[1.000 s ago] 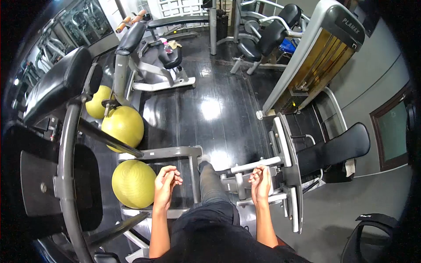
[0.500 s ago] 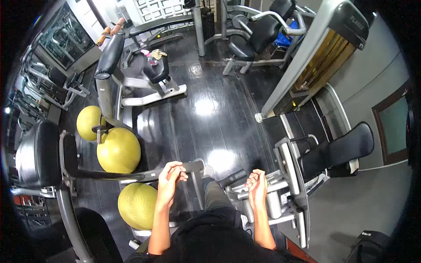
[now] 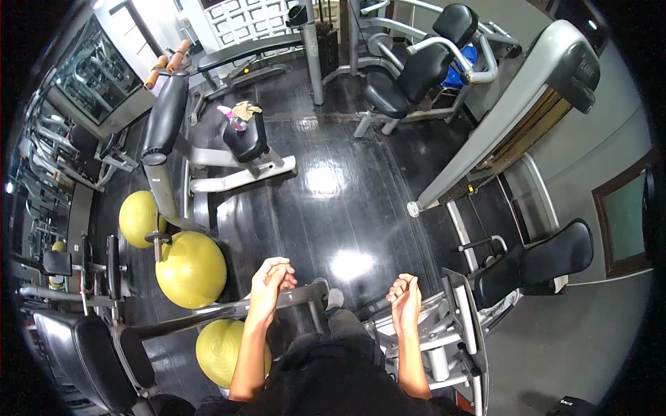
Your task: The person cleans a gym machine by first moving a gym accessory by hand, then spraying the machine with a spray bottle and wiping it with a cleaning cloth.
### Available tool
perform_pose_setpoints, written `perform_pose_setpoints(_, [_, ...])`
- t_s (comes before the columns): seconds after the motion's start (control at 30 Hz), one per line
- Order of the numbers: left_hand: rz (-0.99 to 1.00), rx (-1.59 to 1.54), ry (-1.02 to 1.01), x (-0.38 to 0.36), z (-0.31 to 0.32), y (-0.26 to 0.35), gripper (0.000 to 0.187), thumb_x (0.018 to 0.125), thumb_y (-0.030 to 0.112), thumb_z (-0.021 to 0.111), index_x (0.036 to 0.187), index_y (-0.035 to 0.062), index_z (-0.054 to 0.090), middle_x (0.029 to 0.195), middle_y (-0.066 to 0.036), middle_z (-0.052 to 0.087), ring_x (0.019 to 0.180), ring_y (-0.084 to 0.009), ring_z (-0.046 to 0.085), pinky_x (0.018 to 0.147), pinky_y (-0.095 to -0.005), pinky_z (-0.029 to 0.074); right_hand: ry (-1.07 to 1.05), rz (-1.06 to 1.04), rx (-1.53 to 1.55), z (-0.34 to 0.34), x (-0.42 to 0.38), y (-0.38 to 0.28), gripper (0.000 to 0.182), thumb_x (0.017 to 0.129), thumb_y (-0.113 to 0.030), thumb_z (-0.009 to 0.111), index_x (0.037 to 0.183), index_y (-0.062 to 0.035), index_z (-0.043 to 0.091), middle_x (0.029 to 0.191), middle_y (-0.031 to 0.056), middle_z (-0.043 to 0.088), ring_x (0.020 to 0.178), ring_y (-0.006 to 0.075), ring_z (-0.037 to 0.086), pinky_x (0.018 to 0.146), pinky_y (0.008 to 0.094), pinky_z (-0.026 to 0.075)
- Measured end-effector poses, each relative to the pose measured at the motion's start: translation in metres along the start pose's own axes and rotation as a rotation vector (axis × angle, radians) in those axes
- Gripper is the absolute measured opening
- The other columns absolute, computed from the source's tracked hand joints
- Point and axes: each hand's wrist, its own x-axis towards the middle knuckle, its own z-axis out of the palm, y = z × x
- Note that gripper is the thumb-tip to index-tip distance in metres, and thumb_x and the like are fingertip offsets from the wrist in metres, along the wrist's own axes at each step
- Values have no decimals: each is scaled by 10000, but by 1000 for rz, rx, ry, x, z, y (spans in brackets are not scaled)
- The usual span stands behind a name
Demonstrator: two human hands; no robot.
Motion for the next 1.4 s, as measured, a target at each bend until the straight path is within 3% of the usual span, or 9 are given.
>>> perform_pose_setpoints(0.37, [-82, 44, -117, 53, 28, 2, 169, 925, 122, 500, 1060, 22, 522, 868, -56, 568, 708, -141, 579, 658, -261, 482, 109, -128, 29, 4, 13, -20, 316, 970, -374, 416, 1027, -85, 531, 779, -5, 537, 670, 104, 517, 599, 266, 415])
perform_pose_setpoints(0.5, [-99, 38, -207, 70, 46, 4, 163, 934, 85, 477, 1065, 4, 533, 883, -67, 583, 737, -139, 589, 672, -244, 488, 234, -207, -17, -9, 7, -24, 307, 980, -279, 417, 1204, -71, 450, 978, 46, 509, 676, 108, 535, 580, 254, 432])
perform_pose_setpoints(0.67, [-171, 87, -336, 92, 78, 3, 161, 936, 84, 472, 1061, 6, 536, 882, -65, 582, 730, -135, 588, 668, -241, 487, 331, -260, 61, -24, -4, -29, 320, 980, -293, 413, 1216, -80, 447, 987, 47, 509, 703, 117, 557, 596, 257, 458])
perform_pose_setpoints(0.8, [-214, 117, -462, 116, 108, -2, 171, 934, 101, 481, 1070, 12, 532, 887, -65, 576, 721, -138, 586, 666, -254, 487, 449, -300, 97, -40, -10, -28, 317, 976, -300, 422, 1202, -81, 463, 976, 46, 525, 722, 119, 564, 633, 255, 474])
perform_pose_setpoints(0.83, [-228, 115, -509, 123, 116, -2, 163, 920, 134, 516, 1057, 47, 535, 876, -53, 568, 735, -147, 582, 671, -277, 483, 451, -277, 56, -44, -10, -27, 318, 972, -311, 434, 1190, -83, 475, 981, 47, 534, 747, 121, 567, 657, 257, 473])
perform_pose_setpoints(1.0, [-300, 169, -707, 178, 166, -9, 182, 934, 124, 491, 1077, 18, 531, 892, -66, 574, 727, -144, 588, 669, -264, 489, 534, -51, -83, -58, -9, -17, 331, 947, -363, 482, 1139, -101, 546, 1033, 46, 579, 920, 160, 563, 814, 296, 433])
perform_pose_setpoints(1.1, [-391, 207, -805, 208, 201, -16, 200, 935, 123, 490, 1101, 21, 533, 899, -58, 577, 731, -130, 588, 675, -256, 494, 709, -130, 35, -59, -7, -1, 327, 948, -353, 481, 1146, -100, 544, 1042, 45, 585, 958, 167, 560, 833, 303, 428])
perform_pose_setpoints(1.23, [-405, 415, -983, 241, 241, -32, 177, 937, 132, 487, 1084, 47, 540, 900, -51, 570, 746, -136, 582, 678, -270, 479, 822, -195, 210, -45, 6, 14, 280, 952, -303, 485, 1131, -95, 541, 990, 34, 596, 910, 145, 577, 800, 286, 456])
perform_pose_setpoints(1.4, [-509, 565, -1209, 265, 270, -73, 183, 948, 131, 468, 1101, 57, 535, 905, -49, 568, 746, -133, 574, 673, -266, 472, 951, -270, 315, -28, 19, 30, 336, 937, -340, 509, 1154, -84, 530, 1012, 36, 582, 921, 151, 568, 799, 296, 451])
